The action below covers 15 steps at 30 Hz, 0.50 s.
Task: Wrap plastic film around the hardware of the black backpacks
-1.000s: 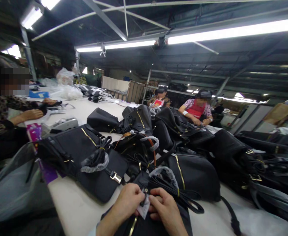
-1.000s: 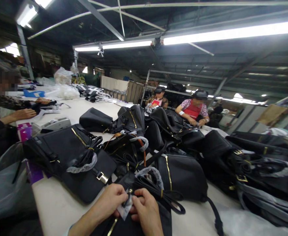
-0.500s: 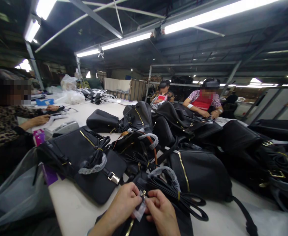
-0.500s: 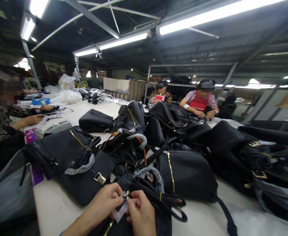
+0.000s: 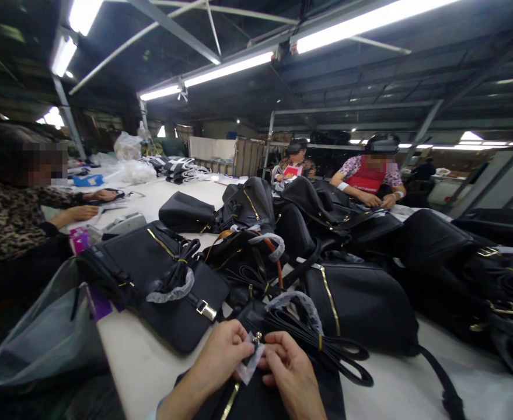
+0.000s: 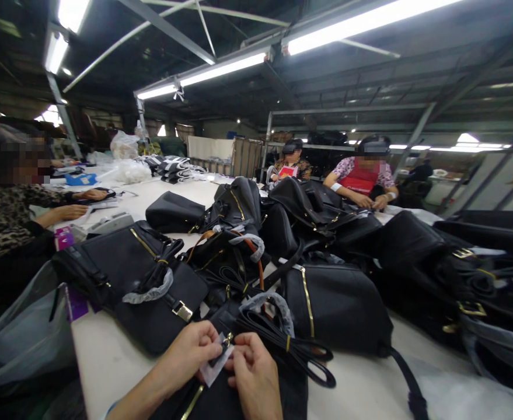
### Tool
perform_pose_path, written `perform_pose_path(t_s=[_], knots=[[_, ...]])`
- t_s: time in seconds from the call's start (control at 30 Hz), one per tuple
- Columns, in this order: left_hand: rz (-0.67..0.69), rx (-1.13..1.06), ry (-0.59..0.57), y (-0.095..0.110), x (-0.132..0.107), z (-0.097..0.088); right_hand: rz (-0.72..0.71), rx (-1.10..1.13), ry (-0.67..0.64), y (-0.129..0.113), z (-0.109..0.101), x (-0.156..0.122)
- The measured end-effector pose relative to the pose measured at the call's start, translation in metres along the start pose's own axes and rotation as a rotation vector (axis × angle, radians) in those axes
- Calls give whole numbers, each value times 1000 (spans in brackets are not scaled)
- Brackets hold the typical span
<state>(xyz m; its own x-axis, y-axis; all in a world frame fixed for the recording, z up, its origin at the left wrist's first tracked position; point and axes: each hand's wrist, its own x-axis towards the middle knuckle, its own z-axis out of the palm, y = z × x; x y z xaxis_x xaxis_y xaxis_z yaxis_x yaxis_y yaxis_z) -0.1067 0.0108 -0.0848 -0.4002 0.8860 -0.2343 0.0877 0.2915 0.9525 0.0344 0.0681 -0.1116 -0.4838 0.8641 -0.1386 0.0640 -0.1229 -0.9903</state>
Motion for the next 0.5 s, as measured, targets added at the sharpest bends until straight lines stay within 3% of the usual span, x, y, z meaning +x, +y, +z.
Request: perform_pose_path(t_s=[0.17, 0.5], knots=[[2, -14, -16, 2, -1, 0, -9, 84, 3, 3, 0, -1], [-9, 0, -51, 2, -5, -1, -112, -69, -20, -6, 1, -8]])
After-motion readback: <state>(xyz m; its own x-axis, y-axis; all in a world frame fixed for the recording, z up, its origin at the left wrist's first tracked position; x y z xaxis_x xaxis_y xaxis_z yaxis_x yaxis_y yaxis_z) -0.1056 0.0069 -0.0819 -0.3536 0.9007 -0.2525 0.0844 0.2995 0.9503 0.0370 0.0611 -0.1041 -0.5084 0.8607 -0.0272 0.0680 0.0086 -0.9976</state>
